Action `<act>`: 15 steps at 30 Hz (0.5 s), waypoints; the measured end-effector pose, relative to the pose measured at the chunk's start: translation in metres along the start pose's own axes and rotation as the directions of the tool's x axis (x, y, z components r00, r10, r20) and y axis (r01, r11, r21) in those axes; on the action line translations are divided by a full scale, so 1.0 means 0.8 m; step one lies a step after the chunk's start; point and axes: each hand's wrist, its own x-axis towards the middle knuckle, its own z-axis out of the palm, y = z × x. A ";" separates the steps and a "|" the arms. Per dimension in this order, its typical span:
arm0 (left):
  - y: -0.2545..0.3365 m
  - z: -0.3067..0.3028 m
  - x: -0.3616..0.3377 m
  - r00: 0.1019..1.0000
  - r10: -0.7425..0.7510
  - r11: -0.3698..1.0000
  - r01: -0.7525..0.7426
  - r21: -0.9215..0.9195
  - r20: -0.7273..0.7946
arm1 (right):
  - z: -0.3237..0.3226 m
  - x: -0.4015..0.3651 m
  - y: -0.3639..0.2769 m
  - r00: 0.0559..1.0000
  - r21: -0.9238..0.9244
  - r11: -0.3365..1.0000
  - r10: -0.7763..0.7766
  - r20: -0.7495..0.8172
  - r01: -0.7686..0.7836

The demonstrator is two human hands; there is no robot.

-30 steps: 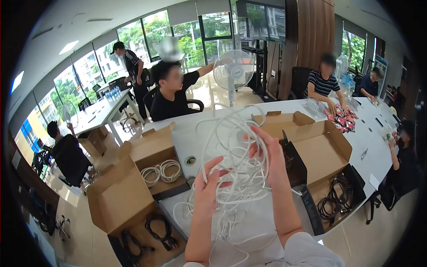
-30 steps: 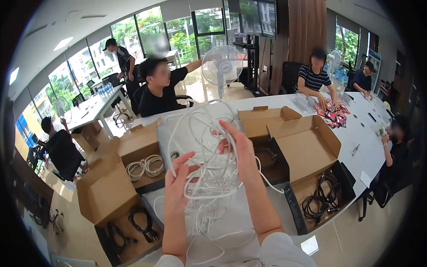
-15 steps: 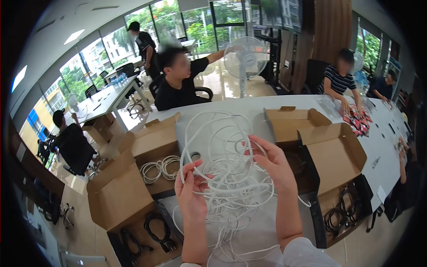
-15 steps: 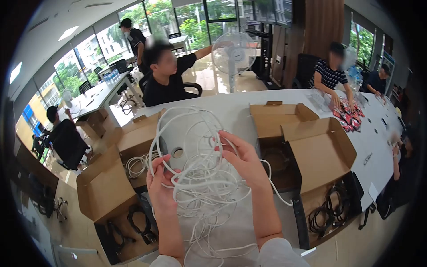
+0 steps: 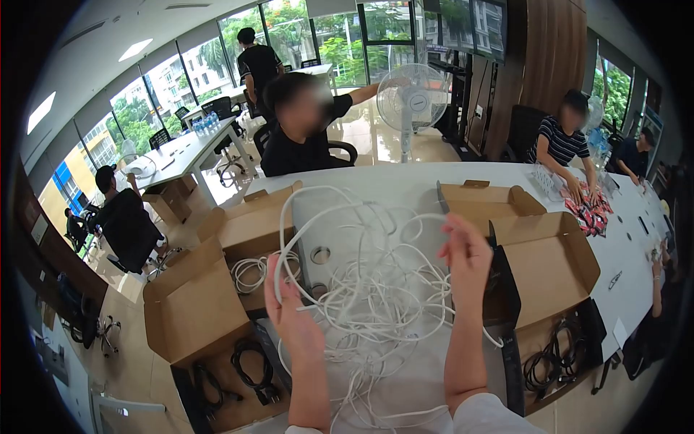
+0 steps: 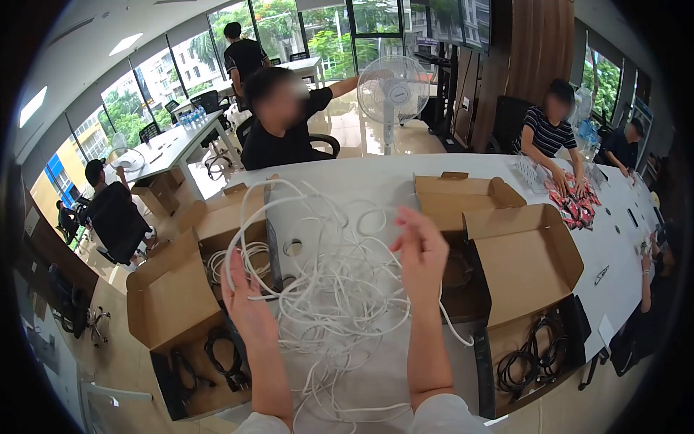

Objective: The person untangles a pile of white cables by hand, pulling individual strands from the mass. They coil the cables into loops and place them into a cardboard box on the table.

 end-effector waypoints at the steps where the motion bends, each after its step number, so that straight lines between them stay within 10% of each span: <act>1: 0.003 -0.002 0.005 0.999 0.038 0.999 -0.038 -0.001 -0.010 | -0.004 0.004 -0.005 0.992 0.094 0.995 0.030 -0.119 -0.019; 7: 0.013 -0.028 0.021 0.999 -0.041 0.986 0.043 -0.163 0.010 | -0.030 0.017 -0.015 0.792 0.369 0.876 -0.024 -0.610 0.311; 11: 0.012 -0.019 0.015 0.991 -0.118 0.969 0.128 -0.212 0.056 | -0.037 0.021 -0.004 0.937 0.438 0.899 0.155 -0.313 -0.002; 15: 0.004 -0.020 0.014 0.994 -0.100 0.970 0.106 -0.218 0.039 | -0.023 0.011 -0.017 0.778 0.244 0.918 -0.099 -0.621 0.312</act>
